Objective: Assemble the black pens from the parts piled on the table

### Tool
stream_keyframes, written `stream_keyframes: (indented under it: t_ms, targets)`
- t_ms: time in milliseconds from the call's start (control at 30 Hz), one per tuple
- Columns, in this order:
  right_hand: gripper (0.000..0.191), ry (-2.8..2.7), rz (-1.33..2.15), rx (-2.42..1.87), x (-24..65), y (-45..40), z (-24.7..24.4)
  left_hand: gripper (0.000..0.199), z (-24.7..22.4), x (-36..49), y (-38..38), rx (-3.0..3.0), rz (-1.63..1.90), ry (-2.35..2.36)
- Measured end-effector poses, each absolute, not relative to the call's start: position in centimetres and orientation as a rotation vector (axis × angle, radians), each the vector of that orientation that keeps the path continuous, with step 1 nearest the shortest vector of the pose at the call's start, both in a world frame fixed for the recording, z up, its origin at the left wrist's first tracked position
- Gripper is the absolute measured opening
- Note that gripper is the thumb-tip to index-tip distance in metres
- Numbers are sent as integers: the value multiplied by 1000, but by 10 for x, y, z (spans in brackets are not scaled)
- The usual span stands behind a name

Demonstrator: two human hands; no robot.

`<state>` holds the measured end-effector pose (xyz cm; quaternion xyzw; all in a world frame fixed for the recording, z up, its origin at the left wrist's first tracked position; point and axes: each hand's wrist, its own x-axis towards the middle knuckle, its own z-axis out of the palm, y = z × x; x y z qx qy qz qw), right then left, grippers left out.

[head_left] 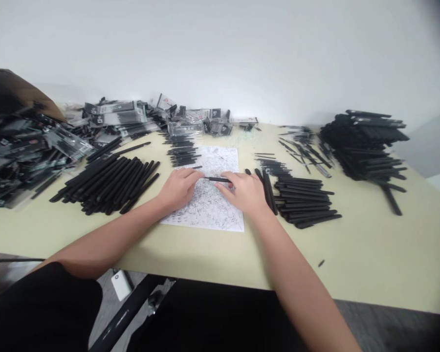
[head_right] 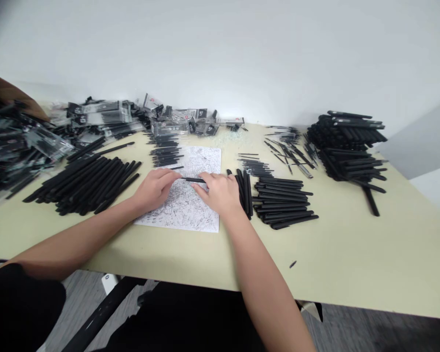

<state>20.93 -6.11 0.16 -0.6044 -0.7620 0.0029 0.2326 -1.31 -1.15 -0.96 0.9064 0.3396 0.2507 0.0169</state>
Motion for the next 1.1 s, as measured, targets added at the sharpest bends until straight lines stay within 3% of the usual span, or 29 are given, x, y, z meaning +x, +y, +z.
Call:
stream_keyframes:
  t_ms: [167, 400, 667, 800, 967, 1100]
  targets:
    - [35, -2117, -51, -1620, 209, -62, 1, 47, -12, -15, -11, 2881, 726, 1000]
    - [35, -2222, 24, -1510, 206, -62, -3, 31, -14, -13, -11, 2786, 853, 867]
    - [37, -2278, 3, -1557, 203, -64, 1, 42, -15, -15, -9, 2858, 774, 748]
    - [39, -2302, 0, -1672, 200, -66, 4, 37, -13, -13, -13, 2765, 805, 884]
    - [37, -2252, -27, -1750, 203, -67, 8, 47, -8, -12, -18, 2587, 798, 1124]
    - [36, -2212, -24, -1752, 203, -67, 9, 33, -6, -13, -17, 2631, 786, 1146]
